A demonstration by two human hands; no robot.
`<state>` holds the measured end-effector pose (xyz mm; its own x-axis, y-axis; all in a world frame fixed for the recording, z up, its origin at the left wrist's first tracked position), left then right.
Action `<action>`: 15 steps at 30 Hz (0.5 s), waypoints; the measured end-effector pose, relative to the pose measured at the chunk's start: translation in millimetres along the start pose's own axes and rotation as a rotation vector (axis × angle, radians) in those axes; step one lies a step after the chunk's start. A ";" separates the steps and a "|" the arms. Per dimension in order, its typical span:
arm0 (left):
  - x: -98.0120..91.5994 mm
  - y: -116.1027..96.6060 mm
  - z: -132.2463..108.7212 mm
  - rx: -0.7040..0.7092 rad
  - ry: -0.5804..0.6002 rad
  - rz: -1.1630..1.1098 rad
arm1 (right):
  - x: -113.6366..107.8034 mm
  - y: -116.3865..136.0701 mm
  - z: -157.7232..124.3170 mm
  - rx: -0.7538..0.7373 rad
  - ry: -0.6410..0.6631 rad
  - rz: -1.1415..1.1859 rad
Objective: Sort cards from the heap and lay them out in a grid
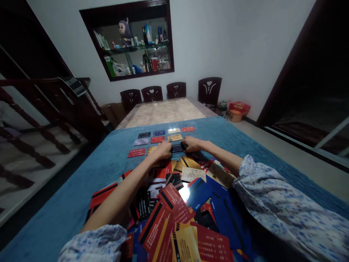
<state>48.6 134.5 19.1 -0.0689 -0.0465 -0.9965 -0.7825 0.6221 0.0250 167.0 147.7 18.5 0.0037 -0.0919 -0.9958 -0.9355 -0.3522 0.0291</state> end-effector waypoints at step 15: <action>-3.9 -6.5 1.9 0.006 0.047 0.038 | 3.4 -2.6 9.9 -0.002 0.036 0.032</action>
<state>55.2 132.2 22.8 -0.1273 -0.0594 -0.9901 -0.7751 0.6288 0.0620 166.0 157.5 14.1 -0.0138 -0.1368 -0.9905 -0.9345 -0.3505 0.0614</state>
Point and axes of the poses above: each hand's wrist, its own z-axis towards the middle knuckle, its own x-axis out of the palm, y = z × x, the point moved 7 cm from there along z, towards the middle knuckle, and after that the axes turned 11 degrees about x, right-handed, at the moved point
